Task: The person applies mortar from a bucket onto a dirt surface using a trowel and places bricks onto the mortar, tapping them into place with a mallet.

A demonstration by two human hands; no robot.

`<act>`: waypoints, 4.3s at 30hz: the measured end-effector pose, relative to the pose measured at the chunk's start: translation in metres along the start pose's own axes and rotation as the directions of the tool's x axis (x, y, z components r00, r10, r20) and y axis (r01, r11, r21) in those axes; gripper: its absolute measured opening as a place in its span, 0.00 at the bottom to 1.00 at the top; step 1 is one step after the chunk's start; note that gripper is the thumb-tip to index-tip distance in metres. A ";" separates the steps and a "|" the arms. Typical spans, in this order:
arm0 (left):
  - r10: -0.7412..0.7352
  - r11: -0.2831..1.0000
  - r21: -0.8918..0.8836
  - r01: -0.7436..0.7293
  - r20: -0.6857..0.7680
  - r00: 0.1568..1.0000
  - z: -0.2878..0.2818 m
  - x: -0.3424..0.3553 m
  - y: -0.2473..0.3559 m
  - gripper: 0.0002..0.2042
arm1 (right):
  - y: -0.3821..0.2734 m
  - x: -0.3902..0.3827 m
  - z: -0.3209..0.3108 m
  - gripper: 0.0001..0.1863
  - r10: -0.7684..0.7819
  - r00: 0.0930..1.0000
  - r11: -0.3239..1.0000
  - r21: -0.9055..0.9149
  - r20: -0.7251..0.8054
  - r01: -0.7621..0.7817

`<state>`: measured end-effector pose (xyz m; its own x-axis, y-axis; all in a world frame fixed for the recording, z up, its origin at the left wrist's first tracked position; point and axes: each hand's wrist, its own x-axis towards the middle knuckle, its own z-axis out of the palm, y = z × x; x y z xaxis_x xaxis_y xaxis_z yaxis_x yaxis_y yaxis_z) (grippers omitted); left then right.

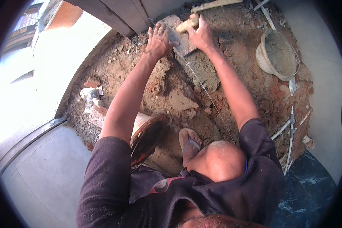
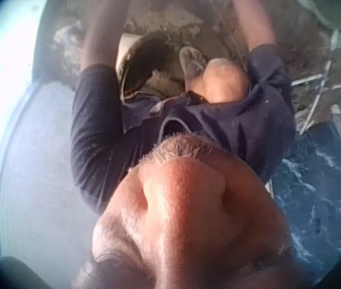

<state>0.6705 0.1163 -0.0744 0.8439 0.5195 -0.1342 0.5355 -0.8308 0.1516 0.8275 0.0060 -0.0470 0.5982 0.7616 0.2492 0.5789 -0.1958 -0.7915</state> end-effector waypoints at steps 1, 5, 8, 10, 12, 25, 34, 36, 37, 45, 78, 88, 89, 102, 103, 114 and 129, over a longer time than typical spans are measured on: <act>-0.011 1.000 0.006 0.011 0.007 1.000 -0.001 -0.001 -0.001 0.44 | -0.008 0.003 -0.005 0.24 0.013 1.000 0.998 -0.066 -0.004 -0.013; 0.009 0.998 0.055 -0.011 0.042 0.999 -0.013 0.010 0.018 0.45 | 0.024 0.002 -0.006 0.26 0.002 0.999 0.986 -0.166 -0.032 -0.008; -0.005 1.000 0.018 0.005 0.009 1.000 -0.008 0.001 -0.001 0.46 | -0.012 -0.001 -0.012 0.22 0.022 1.000 0.995 -0.098 0.010 -0.020; -0.015 0.962 -0.271 -0.010 -0.092 0.996 -0.012 -0.015 -0.009 0.45 | -0.025 -0.016 -0.030 0.23 0.019 0.998 0.996 -0.090 0.053 -0.015; 0.001 0.901 -0.431 -0.047 -0.108 0.994 -0.024 -0.047 -0.021 0.45 | -0.051 -0.038 -0.051 0.25 0.017 0.995 0.993 -0.119 0.097 -0.005; 0.071 0.890 -0.443 0.109 0.369 0.927 -0.175 -0.368 -0.008 0.36 | -0.108 -0.224 -0.142 0.21 0.357 0.860 0.934 -0.162 0.364 -0.319; -0.088 0.753 -0.648 0.115 0.074 0.993 -0.121 -0.387 -0.025 0.13 | -0.177 -0.294 -0.175 0.21 0.170 0.813 0.966 -0.258 0.557 -0.025; -0.202 0.721 -0.656 0.224 0.110 0.973 -0.121 -0.378 -0.032 0.14 | -0.184 -0.304 -0.174 0.20 0.066 0.774 0.951 -0.274 0.630 0.142; -0.246 0.668 -0.698 0.259 0.121 0.962 -0.131 -0.377 -0.029 0.13 | -0.192 -0.306 -0.169 0.20 0.067 0.742 0.927 -0.316 0.668 0.201; -0.192 0.547 -0.830 0.114 0.008 0.981 -0.108 -0.346 -0.034 0.11 | -0.231 -0.268 -0.070 0.10 0.223 0.808 0.585 -0.738 0.545 0.336; -0.273 0.665 -0.747 0.004 -0.238 0.932 -0.087 -0.369 -0.038 0.15 | -0.206 -0.348 -0.020 0.13 0.209 0.358 0.844 0.017 0.910 -0.536; -0.245 0.688 -0.725 0.039 -0.182 0.952 -0.088 -0.363 -0.019 0.18 | -0.194 -0.335 -0.074 0.10 -0.067 0.754 0.694 -0.512 0.654 0.506; -0.240 0.688 -0.725 0.015 -0.208 0.948 -0.093 -0.362 -0.013 0.18 | -0.198 -0.335 -0.086 0.10 -0.108 0.782 0.759 -0.456 0.614 0.464; -0.076 0.628 -0.752 -0.202 -0.318 0.945 -0.080 -0.370 -0.001 0.13 | -0.153 -0.325 -0.032 0.14 0.498 0.348 0.851 -0.524 0.794 -0.021; -0.085 0.617 -0.771 -0.159 -0.266 0.960 -0.081 -0.371 -0.005 0.13 | -0.150 -0.332 -0.024 0.14 0.508 0.312 0.857 -0.507 0.803 -0.091; -0.232 0.584 -0.807 -0.088 -0.270 0.934 -0.077 -0.359 -0.040 0.13 | -0.165 -0.360 0.004 0.16 0.247 0.198 0.795 -0.081 0.949 -0.602; -0.348 0.620 -0.782 0.064 -0.201 0.916 -0.081 -0.350 -0.048 0.14 | -0.167 -0.350 -0.056 0.11 0.133 0.267 0.858 0.024 0.954 -0.513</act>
<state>0.3519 -0.0097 0.0449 0.5931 0.8048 0.0216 0.4112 -0.3259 0.8513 0.5529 -0.2623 0.0292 -0.2921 0.7673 -0.5708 0.1766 -0.5433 -0.8207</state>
